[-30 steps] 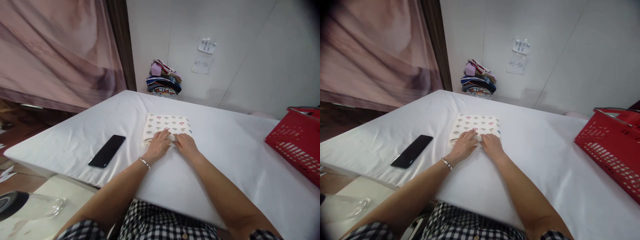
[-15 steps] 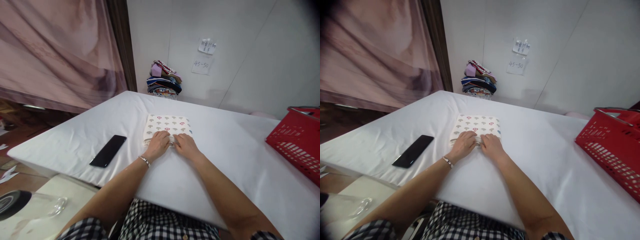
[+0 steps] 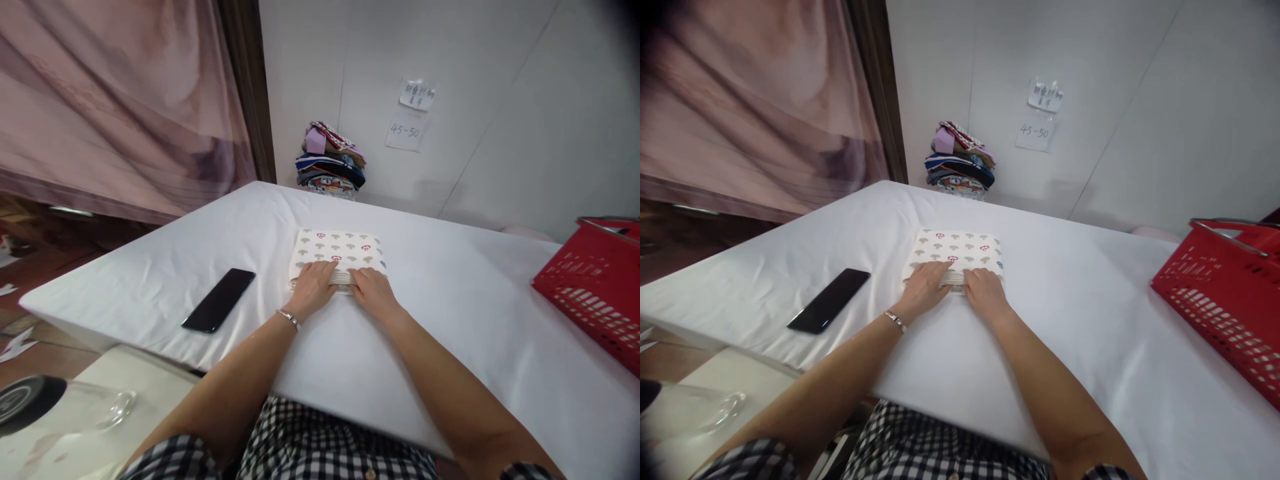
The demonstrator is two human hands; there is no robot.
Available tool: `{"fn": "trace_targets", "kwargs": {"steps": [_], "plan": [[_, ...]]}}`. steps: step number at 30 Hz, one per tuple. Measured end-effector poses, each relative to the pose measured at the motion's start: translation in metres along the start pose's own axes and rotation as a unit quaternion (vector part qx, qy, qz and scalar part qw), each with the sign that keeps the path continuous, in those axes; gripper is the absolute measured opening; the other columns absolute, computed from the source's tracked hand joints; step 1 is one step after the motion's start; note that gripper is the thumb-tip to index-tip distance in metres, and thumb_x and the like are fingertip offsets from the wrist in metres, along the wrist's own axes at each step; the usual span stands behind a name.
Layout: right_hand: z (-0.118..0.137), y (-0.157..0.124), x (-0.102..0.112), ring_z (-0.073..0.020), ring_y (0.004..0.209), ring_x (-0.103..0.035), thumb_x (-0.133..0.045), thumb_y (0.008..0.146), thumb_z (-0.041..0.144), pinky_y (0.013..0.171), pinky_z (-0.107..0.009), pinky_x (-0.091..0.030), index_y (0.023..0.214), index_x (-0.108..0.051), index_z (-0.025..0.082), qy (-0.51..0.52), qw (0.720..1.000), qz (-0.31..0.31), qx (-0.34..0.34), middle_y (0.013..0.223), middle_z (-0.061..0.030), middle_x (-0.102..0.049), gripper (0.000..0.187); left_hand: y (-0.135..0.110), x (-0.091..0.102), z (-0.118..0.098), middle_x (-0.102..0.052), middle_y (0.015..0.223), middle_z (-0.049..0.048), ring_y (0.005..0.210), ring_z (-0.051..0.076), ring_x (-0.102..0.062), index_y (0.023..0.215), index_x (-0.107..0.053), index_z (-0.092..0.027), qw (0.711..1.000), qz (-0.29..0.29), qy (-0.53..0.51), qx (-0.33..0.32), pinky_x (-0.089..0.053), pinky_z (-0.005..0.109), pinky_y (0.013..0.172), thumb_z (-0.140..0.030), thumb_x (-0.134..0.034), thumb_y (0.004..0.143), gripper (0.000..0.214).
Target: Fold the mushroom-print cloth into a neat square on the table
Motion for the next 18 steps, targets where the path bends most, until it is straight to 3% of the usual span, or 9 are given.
{"fn": "trace_targets", "kwargs": {"steps": [7, 13, 18], "plan": [[0.0015, 0.0002, -0.0018, -0.0228, 0.091, -0.049, -0.038, 0.091, 0.026, 0.077, -0.033, -0.034, 0.119, -0.048, 0.016, 0.012, 0.997, -0.081, -0.011, 0.1, -0.01, -0.058, 0.032, 0.0045, 0.0059, 0.0055, -0.062, 0.103, 0.0052, 0.103, 0.023, -0.052, 0.104, -0.056, -0.022, 0.999, -0.034, -0.02, -0.014, -0.038, 0.04, 0.089, -0.012, -0.048, 0.08, 0.028], [0.0042, 0.0016, -0.0054, -0.0232, 0.089, -0.05, -0.048, 0.087, 0.024, 0.076, -0.033, -0.034, 0.119, -0.049, 0.016, -0.011, 1.0, -0.027, -0.007, 0.099, -0.0094, -0.059, 0.033, 0.0005, 0.0034, 0.0059, -0.064, 0.096, 0.0051, 0.095, 0.023, -0.055, 0.098, -0.058, -0.021, 1.0, 0.009, -0.003, -0.015, -0.04, 0.038, 0.083, -0.016, -0.053, 0.079, 0.02], [0.0041, -0.0012, -0.0049, -0.0234, 0.091, -0.05, -0.048, 0.087, 0.024, 0.077, -0.033, -0.034, 0.121, -0.048, 0.017, -0.015, 1.0, -0.017, -0.007, 0.1, -0.01, -0.058, 0.035, -0.0044, 0.0074, 0.0011, -0.062, 0.104, 0.0068, 0.101, 0.023, -0.053, 0.11, -0.052, -0.02, 1.0, -0.01, 0.013, -0.016, -0.039, 0.039, 0.087, -0.013, -0.051, 0.08, 0.032]]}}
Point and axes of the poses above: each hand's wrist, its own y-axis towards the middle knuckle, its own x-axis out of the back of the hand, z = x × y, the point moved 1 cm from there along y, towards the middle knuckle
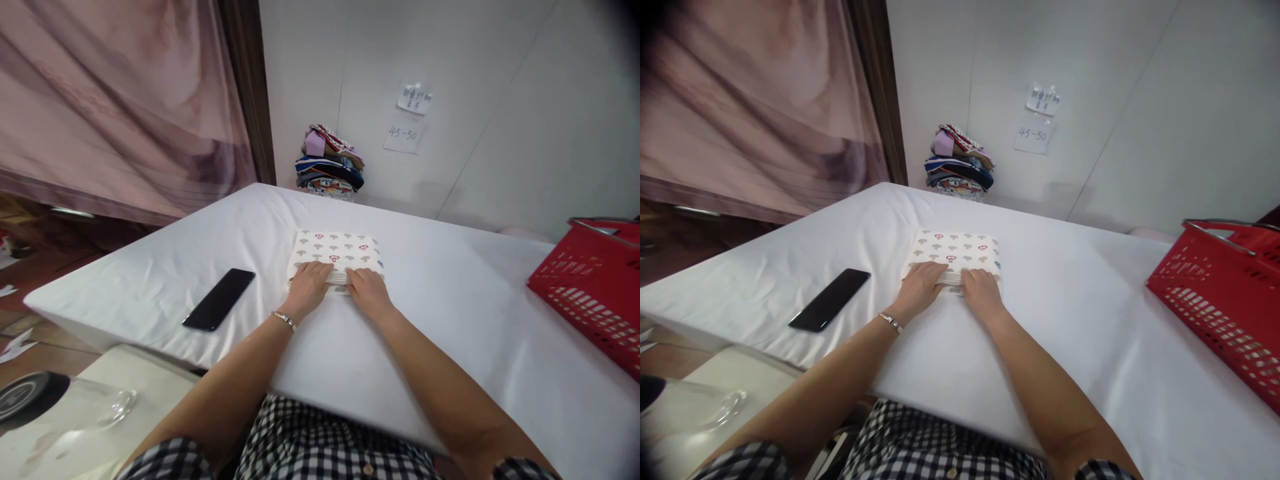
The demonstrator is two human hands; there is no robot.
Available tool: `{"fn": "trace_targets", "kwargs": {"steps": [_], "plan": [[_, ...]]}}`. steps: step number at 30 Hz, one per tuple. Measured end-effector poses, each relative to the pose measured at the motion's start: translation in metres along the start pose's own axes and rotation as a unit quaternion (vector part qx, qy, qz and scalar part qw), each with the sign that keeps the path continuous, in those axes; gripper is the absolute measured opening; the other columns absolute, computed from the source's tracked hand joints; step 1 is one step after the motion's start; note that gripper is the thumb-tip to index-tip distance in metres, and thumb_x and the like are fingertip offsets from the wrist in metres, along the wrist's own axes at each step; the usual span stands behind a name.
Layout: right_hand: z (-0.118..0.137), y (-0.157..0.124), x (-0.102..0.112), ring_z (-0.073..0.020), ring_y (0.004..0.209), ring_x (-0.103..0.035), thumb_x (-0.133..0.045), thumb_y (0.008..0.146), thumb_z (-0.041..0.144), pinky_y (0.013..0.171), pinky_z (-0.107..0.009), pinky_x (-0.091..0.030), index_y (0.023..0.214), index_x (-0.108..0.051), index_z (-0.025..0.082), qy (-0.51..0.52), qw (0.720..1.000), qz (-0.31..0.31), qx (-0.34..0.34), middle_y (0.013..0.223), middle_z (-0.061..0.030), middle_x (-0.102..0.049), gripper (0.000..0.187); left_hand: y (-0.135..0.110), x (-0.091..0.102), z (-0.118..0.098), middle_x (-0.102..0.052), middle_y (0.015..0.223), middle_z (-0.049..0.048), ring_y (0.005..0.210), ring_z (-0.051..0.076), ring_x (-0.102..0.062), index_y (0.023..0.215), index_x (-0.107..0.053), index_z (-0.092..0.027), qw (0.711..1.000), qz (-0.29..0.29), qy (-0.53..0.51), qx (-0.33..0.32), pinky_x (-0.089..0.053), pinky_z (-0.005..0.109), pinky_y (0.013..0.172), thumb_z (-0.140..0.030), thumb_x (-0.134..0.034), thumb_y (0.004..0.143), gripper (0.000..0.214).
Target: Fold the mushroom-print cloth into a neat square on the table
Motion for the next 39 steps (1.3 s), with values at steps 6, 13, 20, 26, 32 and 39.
{"fn": "trace_targets", "kwargs": {"steps": [6, 13, 20, 26, 32, 39], "plan": [[0.001, -0.002, 0.002, -0.0231, 0.091, -0.05, -0.047, 0.088, 0.027, 0.076, -0.033, -0.035, 0.121, -0.048, 0.016, 0.008, 1.0, -0.008, -0.002, 0.1, -0.0095, -0.058, 0.034, -0.004, 0.006, 0.003, -0.063, 0.101, 0.0069, 0.101, 0.023, -0.054, 0.106, -0.053, -0.022, 0.999, 0.002, 0.038, -0.021, -0.039, 0.041, 0.09, -0.009, -0.049, 0.079, 0.031], [0.005, -0.003, 0.003, -0.0232, 0.094, -0.048, -0.05, 0.086, 0.025, 0.078, -0.034, -0.035, 0.111, -0.052, 0.019, 0.027, 0.999, -0.019, 0.02, 0.104, -0.0094, -0.055, 0.026, -0.012, 0.006, 0.011, -0.065, 0.092, 0.0042, 0.087, 0.018, -0.058, 0.098, -0.056, -0.019, 0.997, -0.019, 0.054, -0.06, -0.043, 0.034, 0.081, -0.013, -0.047, 0.085, 0.017], [-0.016, -0.02, 0.0, -0.0232, 0.096, -0.048, -0.044, 0.086, 0.017, 0.082, -0.037, -0.04, 0.119, -0.049, 0.017, 0.058, 0.994, -0.044, 0.087, 0.106, -0.0106, -0.055, 0.033, -0.018, 0.013, 0.014, -0.064, 0.097, 0.0045, 0.093, 0.017, -0.057, 0.104, -0.054, -0.018, 0.994, 0.001, 0.065, -0.09, -0.043, 0.033, 0.084, -0.013, -0.039, 0.09, 0.021], [-0.029, -0.033, -0.004, -0.0223, 0.097, -0.05, -0.039, 0.088, 0.013, 0.087, -0.038, -0.039, 0.117, -0.05, 0.017, 0.067, 0.988, -0.086, 0.105, 0.104, -0.0101, -0.057, 0.032, -0.031, 0.018, 0.027, -0.062, 0.108, 0.0046, 0.105, 0.018, -0.054, 0.11, -0.051, -0.02, 0.995, 0.014, 0.06, -0.08, -0.042, 0.034, 0.091, -0.009, -0.037, 0.089, 0.027], [-0.024, -0.033, -0.004, -0.0209, 0.095, -0.051, -0.036, 0.087, 0.008, 0.085, -0.036, -0.039, 0.112, -0.053, 0.017, 0.072, 0.989, -0.086, 0.101, 0.1, -0.009, -0.059, 0.032, -0.035, 0.019, 0.025, -0.061, 0.115, 0.0034, 0.109, 0.019, -0.053, 0.107, -0.055, -0.02, 0.997, 0.024, 0.049, -0.049, -0.042, 0.036, 0.094, -0.01, -0.041, 0.086, 0.027], [-0.024, -0.032, -0.007, -0.0217, 0.096, -0.051, -0.037, 0.087, 0.008, 0.085, -0.036, -0.039, 0.113, -0.054, 0.018, 0.078, 0.989, -0.084, 0.09, 0.1, -0.0091, -0.059, 0.033, -0.008, 0.029, 0.009, -0.062, 0.112, 0.0057, 0.108, 0.022, -0.055, 0.107, -0.058, -0.02, 0.998, 0.012, -0.017, 0.052, -0.044, 0.039, 0.091, -0.03, -0.051, 0.083, 0.027]]}}
Point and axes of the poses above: each hand's wrist, its own y-axis towards the middle knuckle, its own x-axis out of the back of the hand, z = x × y, the point moved 1 cm from there along y, towards the middle knuckle
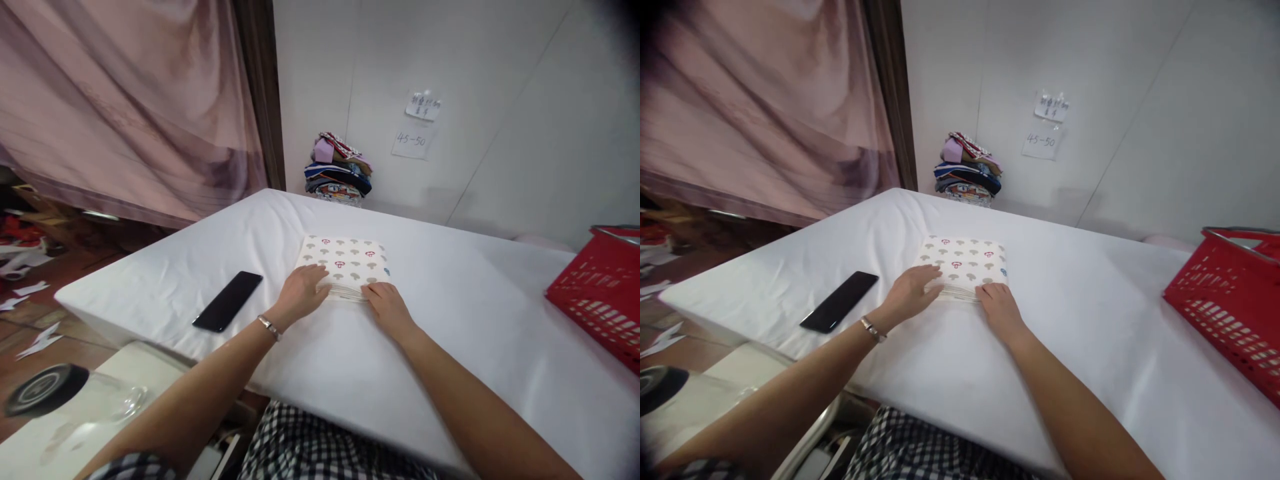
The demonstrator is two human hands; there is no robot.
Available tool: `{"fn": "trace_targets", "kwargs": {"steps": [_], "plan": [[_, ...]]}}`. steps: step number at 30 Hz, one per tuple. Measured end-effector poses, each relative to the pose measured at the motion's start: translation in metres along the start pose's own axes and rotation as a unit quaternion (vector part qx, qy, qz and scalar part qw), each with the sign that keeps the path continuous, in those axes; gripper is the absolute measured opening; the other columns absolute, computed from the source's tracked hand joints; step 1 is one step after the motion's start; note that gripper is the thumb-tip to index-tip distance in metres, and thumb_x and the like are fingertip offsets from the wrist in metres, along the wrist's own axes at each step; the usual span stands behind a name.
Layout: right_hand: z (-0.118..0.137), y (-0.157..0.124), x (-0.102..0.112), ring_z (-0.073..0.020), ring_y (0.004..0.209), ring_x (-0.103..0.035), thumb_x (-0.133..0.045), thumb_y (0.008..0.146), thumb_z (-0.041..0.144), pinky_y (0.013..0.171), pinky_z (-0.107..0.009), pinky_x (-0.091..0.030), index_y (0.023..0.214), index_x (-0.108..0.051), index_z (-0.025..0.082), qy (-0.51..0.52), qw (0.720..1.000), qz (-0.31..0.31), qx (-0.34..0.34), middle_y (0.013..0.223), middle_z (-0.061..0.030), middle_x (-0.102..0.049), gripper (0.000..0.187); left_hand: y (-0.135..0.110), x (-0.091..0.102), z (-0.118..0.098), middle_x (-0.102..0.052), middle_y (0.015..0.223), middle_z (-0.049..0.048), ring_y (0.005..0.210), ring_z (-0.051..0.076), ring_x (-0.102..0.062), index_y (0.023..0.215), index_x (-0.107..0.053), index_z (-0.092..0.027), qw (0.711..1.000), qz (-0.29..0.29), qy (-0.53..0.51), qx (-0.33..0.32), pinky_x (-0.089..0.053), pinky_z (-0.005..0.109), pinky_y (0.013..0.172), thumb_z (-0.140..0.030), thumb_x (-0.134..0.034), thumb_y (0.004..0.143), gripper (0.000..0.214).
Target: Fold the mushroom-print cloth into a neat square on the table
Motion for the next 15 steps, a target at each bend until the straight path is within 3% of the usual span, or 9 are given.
{"fn": "trace_targets", "kwargs": {"steps": [3, 6, 9, 15], "plan": [[0.001, 0.0, -0.002, -0.0228, 0.097, -0.05, -0.038, 0.087, 0.009, 0.085, -0.038, -0.04, 0.114, -0.054, 0.019, 0.002, 1.0, -0.008, -0.003, 0.102, -0.0094, -0.058, 0.032, 0.011, -0.012, -0.015, -0.054, 0.126, 0.0076, 0.121, 0.024, -0.044, 0.119, -0.051, -0.019, 0.999, -0.011, 0.003, -0.042, -0.033, 0.044, 0.102, -0.041, -0.044, 0.087, 0.039], [0.001, -0.002, -0.003, -0.0226, 0.096, -0.051, -0.04, 0.086, 0.009, 0.084, -0.039, -0.041, 0.113, -0.054, 0.018, 0.015, 1.0, -0.011, -0.012, 0.1, -0.0094, -0.059, 0.032, 0.008, -0.033, -0.024, -0.046, 0.135, 0.0085, 0.127, 0.025, -0.037, 0.127, -0.044, -0.017, 0.994, 0.051, 0.017, -0.099, -0.028, 0.045, 0.105, -0.043, -0.045, 0.087, 0.048], [0.003, -0.003, 0.004, -0.0222, 0.096, -0.052, -0.044, 0.083, 0.011, 0.085, -0.039, -0.042, 0.112, -0.055, 0.019, 0.05, 0.998, -0.001, -0.034, 0.102, -0.0087, -0.059, 0.032, -0.001, -0.05, -0.023, -0.04, 0.139, 0.0085, 0.13, 0.025, -0.032, 0.131, -0.039, -0.016, 0.991, 0.081, 0.029, -0.106, -0.025, 0.044, 0.106, -0.038, -0.047, 0.087, 0.05], [0.012, 0.033, 0.033, -0.0193, 0.112, -0.049, -0.035, 0.092, 0.032, 0.09, -0.036, -0.043, 0.116, -0.055, 0.025, 0.158, 0.983, 0.045, -0.08, 0.123, -0.0048, -0.053, 0.031, -0.003, -0.053, -0.021, -0.043, 0.137, 0.0097, 0.13, 0.025, -0.032, 0.129, -0.041, -0.016, 0.992, 0.08, 0.018, -0.098, -0.024, 0.046, 0.106, -0.03, -0.046, 0.087, 0.044]]}}
Point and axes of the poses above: each hand's wrist, its own y-axis towards the middle knuckle, its own x-axis out of the back of the hand, z = x × y, the point moved 1 cm from there along y, towards the middle knuckle
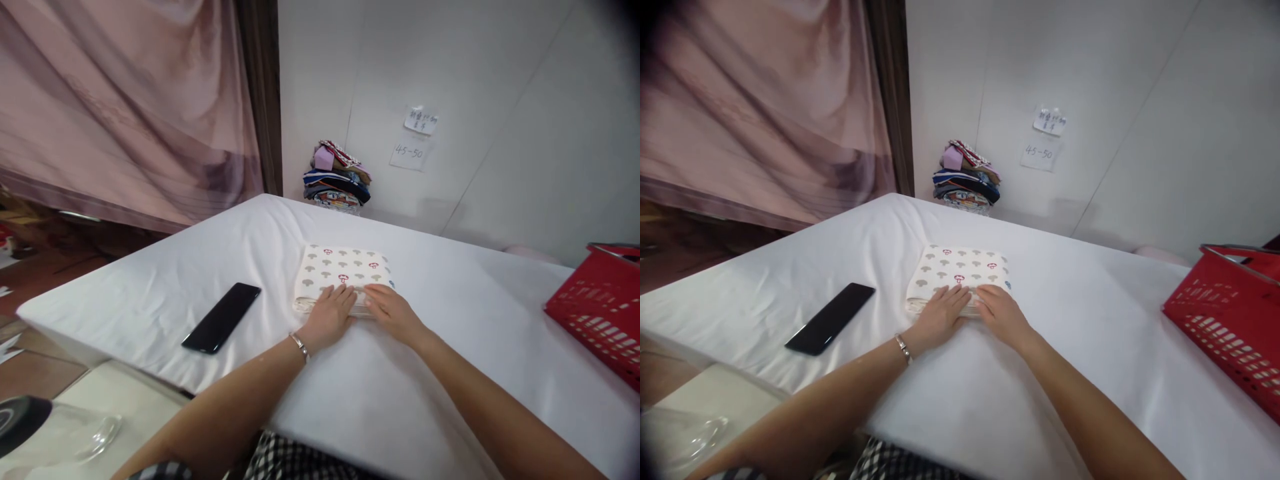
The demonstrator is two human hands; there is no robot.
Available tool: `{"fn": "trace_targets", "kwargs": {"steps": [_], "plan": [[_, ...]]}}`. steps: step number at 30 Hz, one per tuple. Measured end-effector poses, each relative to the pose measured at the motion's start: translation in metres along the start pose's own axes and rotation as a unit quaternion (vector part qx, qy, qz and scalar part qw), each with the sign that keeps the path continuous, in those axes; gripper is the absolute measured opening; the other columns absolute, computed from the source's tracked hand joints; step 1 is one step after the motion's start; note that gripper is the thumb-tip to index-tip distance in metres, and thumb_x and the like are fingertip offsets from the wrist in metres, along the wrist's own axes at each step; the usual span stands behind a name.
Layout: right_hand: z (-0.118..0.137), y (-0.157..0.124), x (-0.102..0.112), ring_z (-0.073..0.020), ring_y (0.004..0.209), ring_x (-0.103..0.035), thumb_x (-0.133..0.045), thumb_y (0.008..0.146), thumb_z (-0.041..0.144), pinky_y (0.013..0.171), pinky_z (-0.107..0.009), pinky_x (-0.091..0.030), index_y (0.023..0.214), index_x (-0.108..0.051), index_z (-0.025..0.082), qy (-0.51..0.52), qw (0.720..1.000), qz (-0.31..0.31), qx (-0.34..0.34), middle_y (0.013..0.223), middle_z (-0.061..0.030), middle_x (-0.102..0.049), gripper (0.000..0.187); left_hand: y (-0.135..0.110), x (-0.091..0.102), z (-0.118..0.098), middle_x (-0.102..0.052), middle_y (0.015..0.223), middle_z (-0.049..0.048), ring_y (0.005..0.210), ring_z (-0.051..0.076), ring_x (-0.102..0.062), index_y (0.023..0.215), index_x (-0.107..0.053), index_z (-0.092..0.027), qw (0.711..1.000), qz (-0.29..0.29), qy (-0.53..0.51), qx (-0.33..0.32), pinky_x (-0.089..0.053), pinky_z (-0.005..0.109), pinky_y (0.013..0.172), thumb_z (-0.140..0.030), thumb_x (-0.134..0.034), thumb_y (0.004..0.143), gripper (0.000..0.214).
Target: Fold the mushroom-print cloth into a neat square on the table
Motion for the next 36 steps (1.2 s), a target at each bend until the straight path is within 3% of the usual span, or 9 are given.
{"fn": "trace_targets", "kwargs": {"steps": [5, 8, 12, 15, 19, 23, 28, 33, 36], "plan": [[0.008, 0.051, -0.009, -0.0198, 0.134, -0.022, -0.026, 0.094, 0.044, 0.106, -0.04, -0.028, 0.136, -0.036, 0.026, 0.017, 0.995, 0.091, 0.036, 0.145, -0.0029, -0.03, 0.047, 0.003, 0.005, -0.002, -0.052, 0.128, 0.0084, 0.125, 0.024, -0.038, 0.122, -0.047, -0.018, 0.999, 0.006, -0.041, 0.012, -0.022, 0.046, 0.107, -0.03, -0.052, 0.083, 0.04], [-0.006, 0.066, -0.03, -0.0212, 0.136, -0.018, -0.02, 0.094, 0.048, 0.106, -0.044, -0.024, 0.136, -0.036, 0.024, -0.018, 0.983, 0.183, 0.01, 0.145, -0.0052, -0.03, 0.051, 0.002, 0.005, -0.002, -0.053, 0.126, 0.0097, 0.123, 0.025, -0.04, 0.121, -0.047, -0.016, 0.998, 0.015, -0.054, 0.016, -0.021, 0.046, 0.107, -0.031, -0.056, 0.08, 0.045], [-0.024, 0.073, -0.039, -0.0219, 0.135, -0.019, -0.019, 0.092, 0.053, 0.106, -0.045, -0.023, 0.134, -0.04, 0.026, -0.027, 0.974, 0.225, 0.004, 0.145, -0.0045, -0.029, 0.054, 0.002, 0.004, -0.002, -0.051, 0.128, 0.0108, 0.125, 0.025, -0.037, 0.125, -0.044, -0.016, 0.998, 0.021, -0.057, 0.014, -0.02, 0.045, 0.107, -0.036, -0.057, 0.079, 0.052], [-0.025, 0.087, -0.03, -0.0225, 0.136, -0.017, -0.019, 0.091, 0.056, 0.107, -0.044, -0.021, 0.136, -0.037, 0.024, -0.028, 0.976, 0.215, -0.006, 0.146, -0.006, -0.025, 0.058, 0.002, 0.004, -0.002, -0.044, 0.135, 0.0124, 0.129, 0.027, -0.031, 0.13, -0.039, -0.015, 0.998, 0.022, -0.05, 0.009, -0.018, 0.046, 0.107, -0.041, -0.056, 0.079, 0.06], [-0.025, 0.118, -0.024, -0.023, 0.138, -0.004, -0.023, 0.09, 0.057, 0.108, -0.048, -0.009, 0.141, -0.026, 0.022, -0.11, 0.983, 0.141, 0.031, 0.15, -0.0069, -0.014, 0.062, 0.001, 0.001, -0.001, -0.042, 0.137, 0.013, 0.13, 0.029, -0.029, 0.13, -0.039, -0.014, 0.998, 0.03, -0.046, 0.008, -0.017, 0.046, 0.107, -0.044, -0.056, 0.079, 0.061], [-0.049, 0.134, -0.046, -0.0225, 0.137, -0.006, -0.022, 0.091, 0.054, 0.108, -0.049, -0.006, 0.142, -0.024, 0.025, -0.175, 0.97, 0.169, 0.005, 0.15, -0.0044, -0.013, 0.058, 0.001, 0.0, -0.001, -0.04, 0.138, 0.0129, 0.131, 0.028, -0.028, 0.131, -0.038, -0.014, 0.998, 0.038, -0.046, 0.011, -0.016, 0.046, 0.108, -0.046, -0.054, 0.079, 0.063], [-0.071, 0.131, -0.066, -0.0218, 0.138, -0.006, -0.02, 0.09, 0.054, 0.108, -0.049, -0.007, 0.143, -0.019, 0.027, -0.181, 0.965, 0.188, -0.014, 0.151, -0.0021, -0.009, 0.059, 0.002, 0.002, -0.002, -0.038, 0.14, 0.0126, 0.132, 0.029, -0.026, 0.131, -0.039, -0.015, 0.997, 0.06, -0.045, 0.016, -0.015, 0.048, 0.108, -0.048, -0.054, 0.079, 0.064], [-0.06, 0.14, -0.056, -0.0257, 0.137, -0.006, -0.023, 0.09, 0.056, 0.107, -0.052, -0.008, 0.142, -0.023, 0.025, -0.158, 0.962, 0.218, -0.034, 0.15, -0.0054, -0.011, 0.06, 0.001, 0.002, -0.002, -0.037, 0.14, 0.0135, 0.132, 0.029, -0.025, 0.132, -0.037, -0.014, 0.997, 0.052, -0.047, 0.014, -0.014, 0.048, 0.108, -0.048, -0.055, 0.078, 0.066], [-0.041, 0.154, -0.056, -0.0279, 0.137, -0.004, -0.023, 0.089, 0.058, 0.106, -0.053, -0.009, 0.142, -0.022, 0.025, -0.137, 0.973, 0.185, -0.011, 0.151, -0.0066, -0.009, 0.063, 0.0, 0.001, -0.002, -0.036, 0.141, 0.0133, 0.133, 0.029, -0.024, 0.132, -0.036, -0.015, 0.998, 0.043, -0.048, 0.01, -0.013, 0.048, 0.108, -0.048, -0.055, 0.078, 0.066]]}}
Point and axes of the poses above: each hand's wrist, its own y-axis towards the middle knuckle, its own x-axis out of the back of the hand, z = x × y, the point moved 1 cm from there along y, towards the middle knuckle
